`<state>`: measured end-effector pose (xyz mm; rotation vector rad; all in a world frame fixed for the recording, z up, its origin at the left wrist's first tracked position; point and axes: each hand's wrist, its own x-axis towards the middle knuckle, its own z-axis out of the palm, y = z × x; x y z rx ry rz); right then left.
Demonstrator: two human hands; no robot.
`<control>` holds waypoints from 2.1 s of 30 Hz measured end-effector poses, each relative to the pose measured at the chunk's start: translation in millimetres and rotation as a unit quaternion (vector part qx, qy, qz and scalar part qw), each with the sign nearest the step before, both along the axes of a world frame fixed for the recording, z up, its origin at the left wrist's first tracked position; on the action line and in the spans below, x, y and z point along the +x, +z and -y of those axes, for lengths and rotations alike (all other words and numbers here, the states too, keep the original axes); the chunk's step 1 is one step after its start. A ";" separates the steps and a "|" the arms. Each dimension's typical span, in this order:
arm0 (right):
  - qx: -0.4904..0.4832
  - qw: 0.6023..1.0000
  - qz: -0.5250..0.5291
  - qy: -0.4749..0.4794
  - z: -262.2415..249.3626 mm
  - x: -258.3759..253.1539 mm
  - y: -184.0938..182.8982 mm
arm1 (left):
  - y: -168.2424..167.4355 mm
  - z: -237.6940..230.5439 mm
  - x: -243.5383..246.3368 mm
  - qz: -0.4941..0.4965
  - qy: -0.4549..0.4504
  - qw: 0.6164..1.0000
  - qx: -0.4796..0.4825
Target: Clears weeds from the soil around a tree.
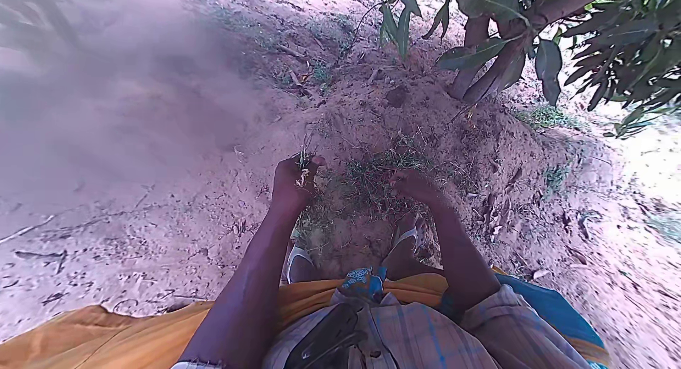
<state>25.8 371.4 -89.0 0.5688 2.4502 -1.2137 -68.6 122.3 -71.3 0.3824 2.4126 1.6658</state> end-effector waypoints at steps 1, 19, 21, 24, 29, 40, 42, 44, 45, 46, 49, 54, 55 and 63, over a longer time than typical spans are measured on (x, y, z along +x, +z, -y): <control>0.026 0.998 0.048 0.020 -7.0 0.9 -3.8 | -1.4 1.5 -1.7 0.004 0.007 1.000 0.011; -0.173 0.964 -0.162 -0.122 -16.5 6.6 8.3 | 29.9 6.9 2.5 -0.041 0.066 0.977 0.198; -0.157 0.954 -0.195 -0.164 -16.1 8.1 9.7 | 25.6 3.2 6.4 0.014 0.050 0.980 0.192; -0.098 0.956 -0.217 -0.173 -7.9 8.3 22.1 | 26.3 -4.1 16.7 0.073 0.015 0.986 0.152; -0.168 0.928 -0.292 -0.161 9.5 8.4 45.9 | 25.5 -17.4 26.4 0.111 -0.021 0.983 0.147; -0.164 0.963 -0.213 -0.011 64.4 -3.9 21.9 | 19.5 -22.2 32.5 0.130 -0.048 0.977 0.161; -0.145 0.968 -0.206 0.008 70.3 -3.6 21.3 | 15.5 -22.0 29.0 0.131 -0.036 0.979 0.151; -0.093 0.976 -0.194 0.028 70.2 -3.6 22.6 | 14.7 -20.2 24.7 0.135 -0.016 0.979 0.151; -0.042 0.982 -0.180 0.037 66.7 -4.6 22.9 | 16.1 -18.7 22.3 0.136 0.002 0.977 0.163; 0.013 0.988 -0.151 0.040 61.3 -5.9 23.8 | 18.6 -16.6 20.2 0.138 0.023 0.974 0.177; 0.087 0.993 -0.081 0.004 36.4 -7.3 15.9 | 22.8 -10.5 12.7 0.134 0.087 0.962 0.220; -0.125 0.958 -0.208 -0.154 14.2 -0.6 32.5 | 17.5 -5.3 5.5 0.121 0.078 0.961 0.238; -0.169 0.939 -0.245 -0.173 13.7 0.9 38.9 | 16.0 -6.1 5.1 0.126 0.068 0.959 0.243; -0.328 0.870 -0.318 -0.186 11.4 9.0 43.4 | 18.7 -19.4 18.0 0.165 0.045 0.959 0.228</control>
